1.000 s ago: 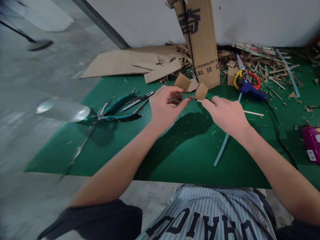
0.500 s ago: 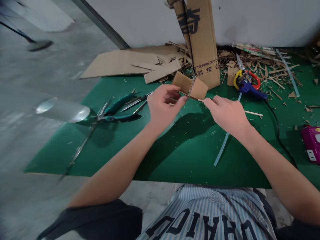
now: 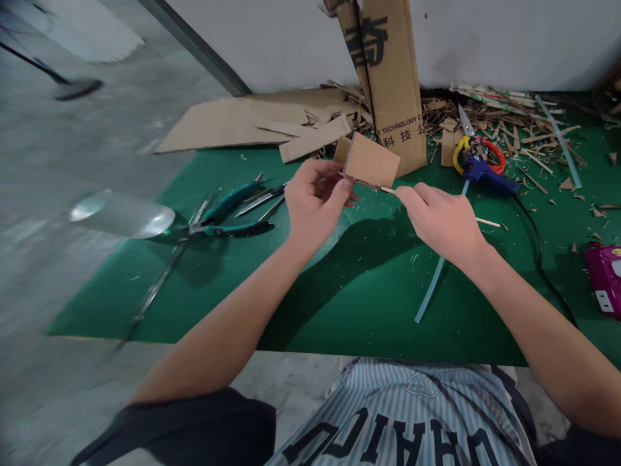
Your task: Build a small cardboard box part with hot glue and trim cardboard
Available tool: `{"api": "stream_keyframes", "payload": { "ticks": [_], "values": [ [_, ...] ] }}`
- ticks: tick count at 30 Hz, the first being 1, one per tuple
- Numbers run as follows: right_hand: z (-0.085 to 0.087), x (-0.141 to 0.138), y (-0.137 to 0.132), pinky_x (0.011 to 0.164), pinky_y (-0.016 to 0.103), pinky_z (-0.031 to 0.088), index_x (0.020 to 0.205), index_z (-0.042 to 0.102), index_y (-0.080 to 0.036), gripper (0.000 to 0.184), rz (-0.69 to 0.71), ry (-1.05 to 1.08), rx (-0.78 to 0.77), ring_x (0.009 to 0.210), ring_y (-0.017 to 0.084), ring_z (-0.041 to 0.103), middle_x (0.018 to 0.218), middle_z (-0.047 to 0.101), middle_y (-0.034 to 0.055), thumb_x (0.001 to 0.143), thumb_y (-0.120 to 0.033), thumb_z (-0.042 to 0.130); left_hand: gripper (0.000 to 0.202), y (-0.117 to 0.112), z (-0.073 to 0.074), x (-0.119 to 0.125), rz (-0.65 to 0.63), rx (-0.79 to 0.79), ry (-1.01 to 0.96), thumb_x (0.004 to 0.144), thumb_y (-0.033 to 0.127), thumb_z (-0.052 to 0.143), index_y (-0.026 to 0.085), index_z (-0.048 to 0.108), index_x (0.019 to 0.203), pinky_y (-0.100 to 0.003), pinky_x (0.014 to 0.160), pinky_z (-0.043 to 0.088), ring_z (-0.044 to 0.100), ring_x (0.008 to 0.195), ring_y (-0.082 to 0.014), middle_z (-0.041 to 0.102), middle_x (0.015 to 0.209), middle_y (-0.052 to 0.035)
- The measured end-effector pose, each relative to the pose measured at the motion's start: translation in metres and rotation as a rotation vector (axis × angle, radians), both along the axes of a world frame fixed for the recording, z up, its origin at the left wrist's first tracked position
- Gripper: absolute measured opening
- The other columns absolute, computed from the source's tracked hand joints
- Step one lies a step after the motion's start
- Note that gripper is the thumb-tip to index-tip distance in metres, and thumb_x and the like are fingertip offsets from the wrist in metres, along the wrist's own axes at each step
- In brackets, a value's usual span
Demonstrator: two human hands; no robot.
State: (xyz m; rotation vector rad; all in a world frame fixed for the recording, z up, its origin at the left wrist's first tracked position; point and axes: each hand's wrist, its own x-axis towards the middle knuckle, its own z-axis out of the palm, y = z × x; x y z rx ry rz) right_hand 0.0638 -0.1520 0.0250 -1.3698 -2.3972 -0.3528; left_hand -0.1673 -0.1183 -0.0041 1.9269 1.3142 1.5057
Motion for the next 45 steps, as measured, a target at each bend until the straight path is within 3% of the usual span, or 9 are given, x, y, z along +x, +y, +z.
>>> {"api": "stream_keyframes", "payload": {
  "ticks": [6,17,26,31,34,40,45],
  "values": [
    [-0.003,0.001,0.001,0.051,0.027,0.017,0.112,0.063,-0.02,0.027,0.022,0.023,0.024,0.063,0.011,0.048,0.08,0.066,0.0017,0.1,-0.015,0.039,0.049,0.004,-0.004,0.001,-0.035,0.002,-0.08,0.088,0.07,0.062,0.022,0.06,0.098,-0.021,0.049,0.052,0.065,0.055,-0.0091,0.065,0.074,0.002],
    [-0.001,0.001,-0.001,0.052,0.027,0.02,0.117,0.064,-0.021,0.031,0.034,0.031,0.007,0.063,0.011,0.051,0.084,0.069,0.0028,0.101,-0.017,0.038,0.054,0.002,-0.004,0.002,0.04,-0.063,-0.001,0.09,0.076,0.05,0.025,0.055,0.104,-0.023,0.051,0.053,0.07,0.06,-0.0122,0.066,0.081,0.0002],
    [-0.005,0.002,0.002,0.051,0.027,0.019,0.121,0.065,-0.02,0.034,0.055,0.037,0.02,0.062,0.012,0.052,0.086,0.072,0.0032,0.1,-0.016,0.038,0.052,0.004,-0.006,-0.001,0.068,-0.015,0.022,0.093,0.074,0.048,0.025,0.054,0.112,-0.027,0.056,0.055,0.072,0.067,-0.0143,0.066,0.092,-0.0026],
    [-0.006,0.006,0.005,0.051,0.029,0.017,0.107,0.068,-0.018,0.033,0.036,-0.016,-0.051,0.06,0.013,0.049,0.082,0.071,0.0038,0.096,-0.015,0.037,0.048,0.006,-0.004,-0.003,0.102,0.0,-0.047,0.094,0.072,0.047,0.028,0.053,0.113,-0.024,0.053,0.054,0.069,0.06,-0.0103,0.067,0.098,-0.0034],
    [-0.004,0.007,0.006,0.052,0.03,0.018,0.104,0.067,-0.017,0.03,0.03,0.02,-0.068,0.063,0.014,0.052,0.083,0.071,0.0052,0.094,-0.015,0.039,0.053,0.005,-0.001,-0.005,0.068,0.047,-0.077,0.087,0.075,0.057,0.028,0.055,0.112,-0.026,0.054,0.056,0.069,0.062,-0.0112,0.067,0.1,-0.0029],
    [0.004,0.014,0.007,0.058,0.03,0.038,0.125,0.058,-0.017,0.034,-0.014,0.357,-0.112,0.067,0.017,0.057,0.1,0.07,0.0102,0.096,-0.032,0.046,0.042,0.001,0.001,-0.01,0.049,0.167,0.251,0.092,0.058,0.063,0.025,0.061,0.118,-0.026,0.063,0.057,0.071,0.071,-0.012,0.068,0.11,-0.0069],
    [0.002,0.019,0.015,0.066,0.035,0.048,0.135,0.055,-0.02,0.043,0.128,0.432,-0.213,0.086,0.023,0.064,0.129,0.064,0.0168,0.095,-0.033,0.052,0.033,-0.001,0.004,-0.013,-0.076,0.091,0.478,0.095,0.042,0.062,0.024,0.063,0.123,-0.031,0.074,0.061,0.072,0.08,-0.0154,0.068,0.12,-0.0082]
  ]
}}
